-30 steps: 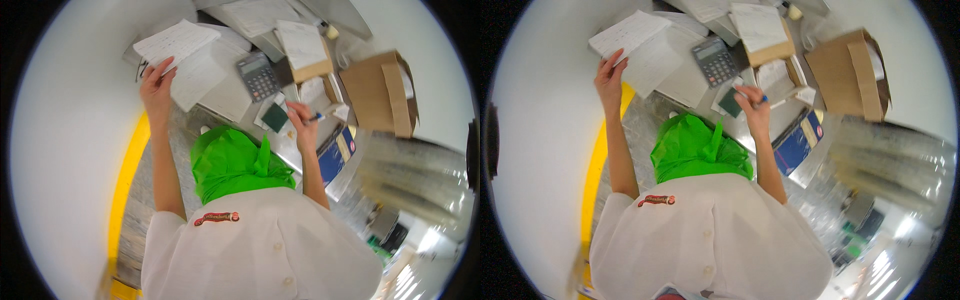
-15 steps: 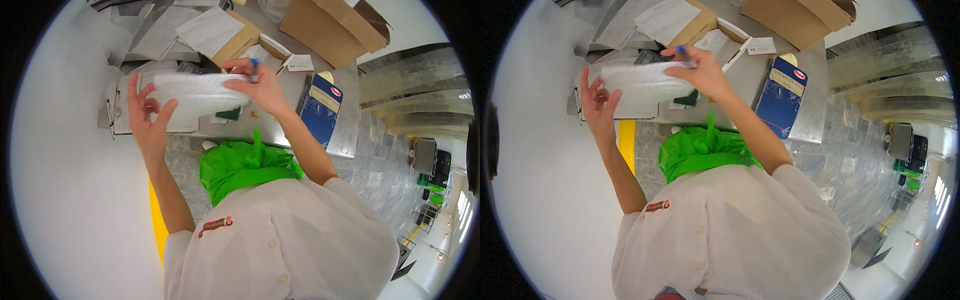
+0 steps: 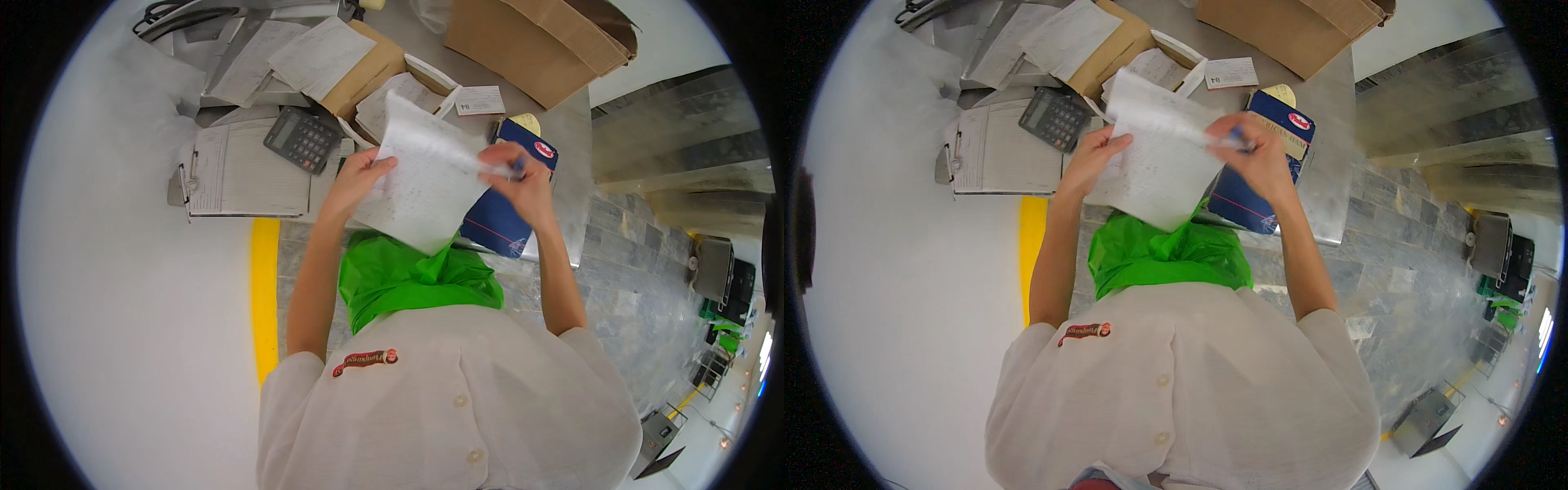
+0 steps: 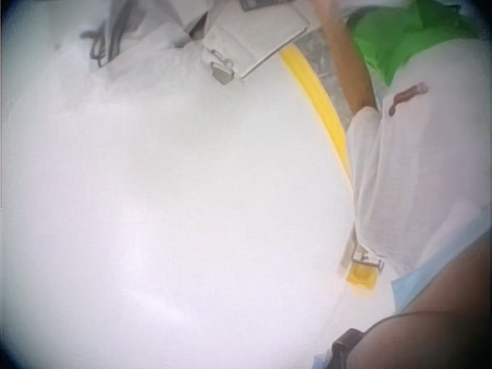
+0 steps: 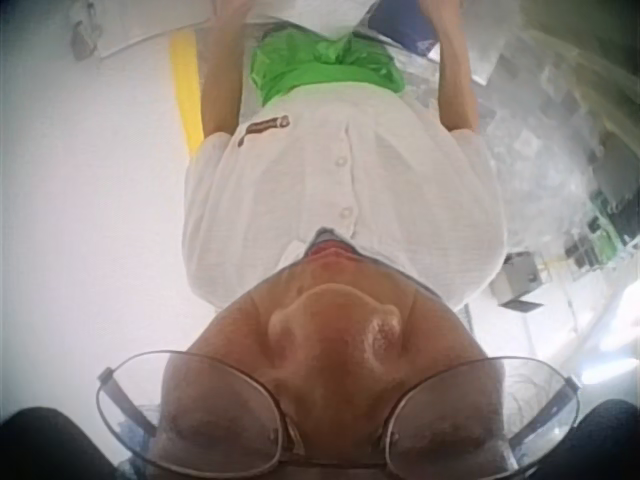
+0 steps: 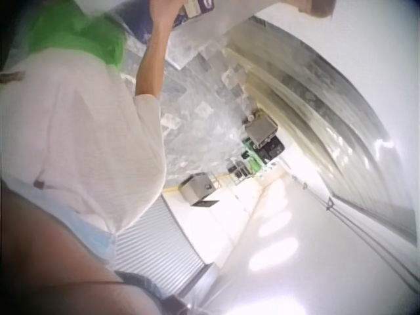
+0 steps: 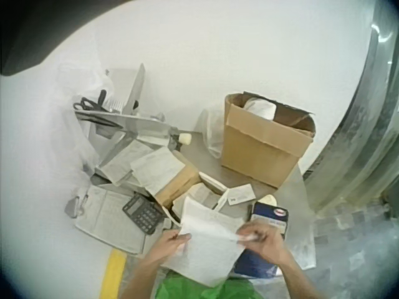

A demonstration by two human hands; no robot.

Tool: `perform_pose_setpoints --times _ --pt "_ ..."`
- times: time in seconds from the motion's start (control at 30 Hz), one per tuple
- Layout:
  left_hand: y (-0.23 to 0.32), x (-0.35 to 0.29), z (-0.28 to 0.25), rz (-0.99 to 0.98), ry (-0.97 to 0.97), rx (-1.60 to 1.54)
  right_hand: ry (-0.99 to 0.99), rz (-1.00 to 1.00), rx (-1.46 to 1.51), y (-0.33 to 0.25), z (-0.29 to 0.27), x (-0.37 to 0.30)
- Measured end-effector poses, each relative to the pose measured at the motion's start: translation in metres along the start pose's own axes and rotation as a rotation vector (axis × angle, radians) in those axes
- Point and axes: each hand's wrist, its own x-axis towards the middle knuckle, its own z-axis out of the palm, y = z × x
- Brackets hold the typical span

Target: The person unpacks a cardboard box, then uses a calculator and pen to write on a notepad. They handle a wallet and flip through a book, writing on a document while organizing papers on a cluttered countertop.

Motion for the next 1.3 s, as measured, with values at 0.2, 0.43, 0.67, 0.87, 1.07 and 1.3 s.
perform_pose_setpoints --times 0.2,0.43,0.67,0.87,1.07,1.3 --pt "0.016 0.015 -0.002 -0.139 0.015 -0.229 -0.153 0.062 -0.036 -0.016 0.002 -0.015" --pt "0.015 0.028 -0.024 -0.1 -0.113 -0.26 0.341 0.088 -0.298 -0.037 0.015 0.024" --pt "0.003 0.047 -0.039 -0.237 -0.059 -0.601 0.127 0.09 -0.179 0.004 0.044 0.032" --pt "0.007 0.066 -0.069 -0.195 -0.183 -0.839 0.142 -0.184 -0.464 0.013 0.066 0.064" --pt "-0.002 0.103 -0.062 0.329 0.114 -0.456 0.423 0.142 -0.551 0.031 0.07 0.099" --pt "-0.008 0.099 -0.038 0.477 0.199 0.923 0.408 0.218 -0.633 0.054 0.06 0.067"
